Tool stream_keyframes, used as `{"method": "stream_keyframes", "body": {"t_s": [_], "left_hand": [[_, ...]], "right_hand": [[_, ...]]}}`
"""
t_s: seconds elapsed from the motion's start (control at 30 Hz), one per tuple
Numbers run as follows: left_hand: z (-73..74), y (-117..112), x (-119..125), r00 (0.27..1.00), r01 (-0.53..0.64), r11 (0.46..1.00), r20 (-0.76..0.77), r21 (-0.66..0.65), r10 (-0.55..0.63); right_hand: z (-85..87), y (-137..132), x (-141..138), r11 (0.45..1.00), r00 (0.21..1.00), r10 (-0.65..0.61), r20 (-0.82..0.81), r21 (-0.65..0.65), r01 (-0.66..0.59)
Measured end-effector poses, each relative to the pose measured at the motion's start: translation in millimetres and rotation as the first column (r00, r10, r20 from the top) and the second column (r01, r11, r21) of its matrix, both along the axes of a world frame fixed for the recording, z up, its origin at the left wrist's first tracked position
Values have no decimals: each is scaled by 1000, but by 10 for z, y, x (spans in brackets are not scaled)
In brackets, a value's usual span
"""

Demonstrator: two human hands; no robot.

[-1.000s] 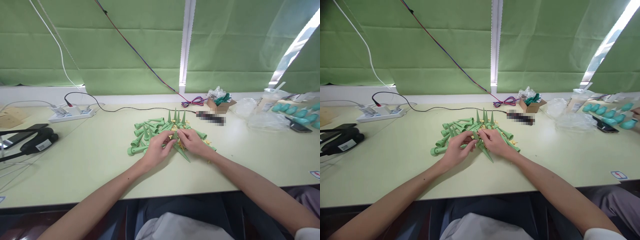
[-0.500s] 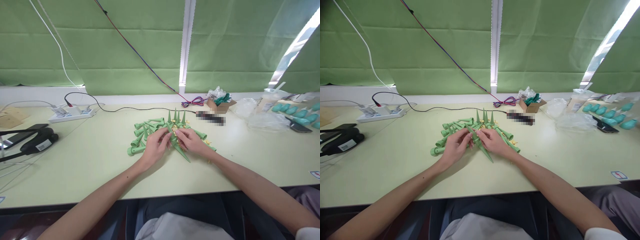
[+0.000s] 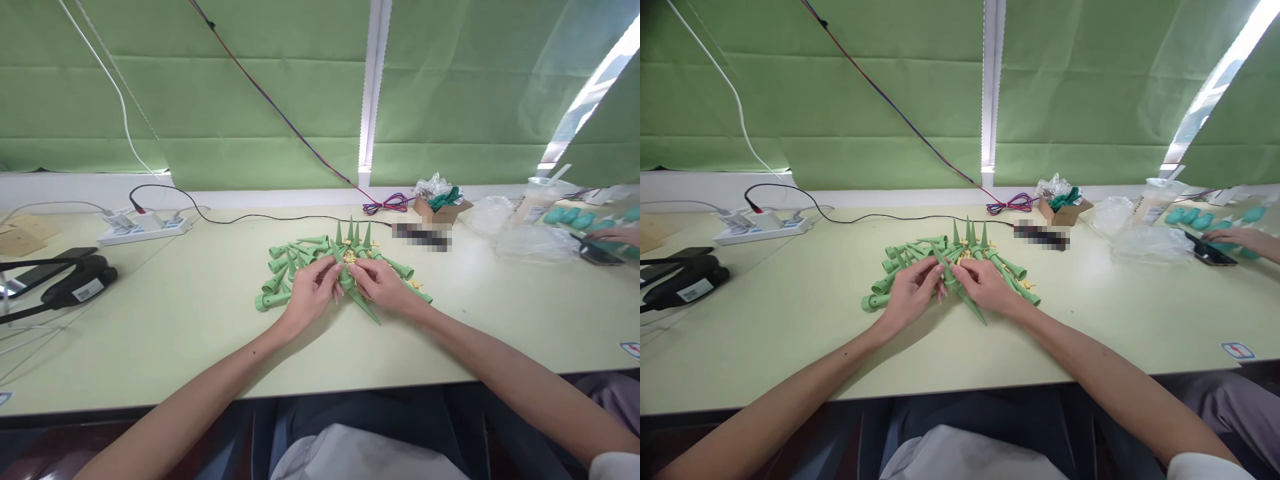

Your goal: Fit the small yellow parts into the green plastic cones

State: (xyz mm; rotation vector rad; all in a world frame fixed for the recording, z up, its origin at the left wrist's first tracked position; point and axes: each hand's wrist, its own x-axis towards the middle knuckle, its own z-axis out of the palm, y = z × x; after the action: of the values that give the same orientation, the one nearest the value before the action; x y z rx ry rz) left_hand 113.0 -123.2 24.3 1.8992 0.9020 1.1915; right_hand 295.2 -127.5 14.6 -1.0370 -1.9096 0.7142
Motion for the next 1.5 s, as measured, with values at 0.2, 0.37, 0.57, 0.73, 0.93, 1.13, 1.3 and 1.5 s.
{"method": "stream_keyframes", "body": {"t_s": [0.2, 0.37, 0.57, 0.73, 0.93, 1.13, 1.3, 1.5], "left_hand": [[6, 17, 2, 1000, 12, 999, 5, -52, -12], [11, 14, 1, 1000, 5, 997, -10, -80, -6], [12, 24, 3, 1000, -26, 993, -13, -116, 24], [-9, 39, -10, 999, -35, 991, -31, -132, 32], [-30, 65, -23, 999, -5, 987, -36, -158, -1], [-72, 106, -24, 998, 46, 980, -21, -192, -51], [-88, 116, -32, 996, 73, 977, -32, -201, -82], [-83, 115, -40, 994, 96, 971, -26, -220, -104]], "right_hand": [[-25, 9, 0, 997, 998, -33, 52, 65, 30], [-47, 25, 10, 988, 993, -42, 109, 152, 25], [-80, 27, -3, 970, 985, -63, 163, 241, 22], [-86, 22, -21, 959, 973, -74, 221, 284, 8], [-79, -1, -28, 949, 956, -76, 284, 314, -18], [-109, -14, -52, 916, 929, -103, 356, 398, -51], [-119, -24, -66, 903, 907, -122, 403, 424, -67], [-97, -33, -71, 900, 888, -124, 443, 427, -88]]}}
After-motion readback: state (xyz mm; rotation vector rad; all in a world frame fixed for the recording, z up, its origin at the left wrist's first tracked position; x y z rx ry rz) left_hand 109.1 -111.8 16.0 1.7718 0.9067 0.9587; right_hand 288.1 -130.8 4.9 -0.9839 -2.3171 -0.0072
